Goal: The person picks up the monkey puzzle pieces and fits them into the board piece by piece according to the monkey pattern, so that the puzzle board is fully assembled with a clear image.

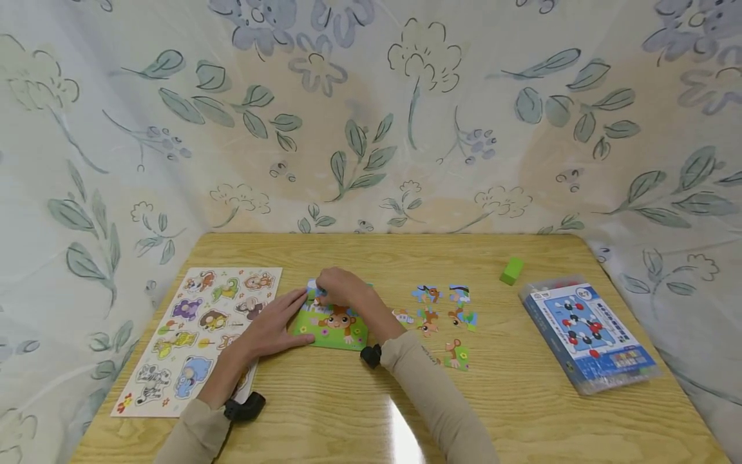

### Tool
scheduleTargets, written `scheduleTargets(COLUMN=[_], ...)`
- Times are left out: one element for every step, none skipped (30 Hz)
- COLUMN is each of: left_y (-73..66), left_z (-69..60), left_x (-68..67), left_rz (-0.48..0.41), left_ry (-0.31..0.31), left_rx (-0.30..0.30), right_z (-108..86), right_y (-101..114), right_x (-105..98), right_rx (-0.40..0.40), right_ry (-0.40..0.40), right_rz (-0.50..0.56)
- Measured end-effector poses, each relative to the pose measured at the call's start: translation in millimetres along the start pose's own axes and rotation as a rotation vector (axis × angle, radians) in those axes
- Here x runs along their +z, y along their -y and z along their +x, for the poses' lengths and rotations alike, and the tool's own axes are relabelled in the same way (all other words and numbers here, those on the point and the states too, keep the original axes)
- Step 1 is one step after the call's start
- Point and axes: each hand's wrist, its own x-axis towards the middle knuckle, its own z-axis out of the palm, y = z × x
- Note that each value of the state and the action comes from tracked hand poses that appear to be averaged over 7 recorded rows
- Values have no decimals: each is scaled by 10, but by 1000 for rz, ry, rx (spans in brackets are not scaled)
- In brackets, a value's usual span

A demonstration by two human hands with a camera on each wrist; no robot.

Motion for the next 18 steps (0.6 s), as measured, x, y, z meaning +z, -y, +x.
scheduleTargets(left_y=[2, 4, 5, 8, 10, 13, 15, 17, 18, 19, 19, 19, 18, 17, 15, 14, 11, 10], left_z=[-1, 0, -1, 0, 0, 1, 1, 2, 3, 4, 5, 6, 7, 8, 10, 11, 12, 13], left_x=[-1, 0, 0, 3, 7, 10, 13, 15, 17, 17, 16, 13, 10, 7, 5, 0, -5, -9], left_rz=[-1, 0, 0, 0, 1, 1, 1, 2, 2, 2, 1, 0, -1, 0, 0, -1, -2, -3], left_ry=[-2, -2, -3, -4, -4, -5, -6, -8, -9, -10, -13, -15, -16, -16, -16, -17, -16, -15], left_rx=[0, 0, 1, 2, 2, 4, 5, 5, 6, 7, 8, 10, 11, 10, 11, 11, 11, 11], right_z=[3, 4, 6, 7, 9, 8, 8, 6, 4, 1, -1, -4, -5, -6, -6, -5, -4, -2], right_y=[3, 6, 7, 7, 6, 7, 8, 12, 17, 23, 30, 36, 42, 47, 51, 53, 54, 55], right_x=[3, 9, 17, 26, 37, 47, 56, 62, 64, 65, 65, 63, 60, 56, 54, 52, 50, 47], right_rx=[1, 1, 2, 2, 0, -4, -9, -17, -25, -30, -34, -37, -38, -37, -34, -30, -28, -26], right_ry=[-3, -4, -8, -11, -16, -22, -29, -35, -43, -50, -56, -61, -65, -66, -67, -67, -65, -63], right_rz=[-4, -16, -26, -39, -54, -69, -87, -105, -116, -128, -137, -144, -148, -148, -148, -150, -152, -154])
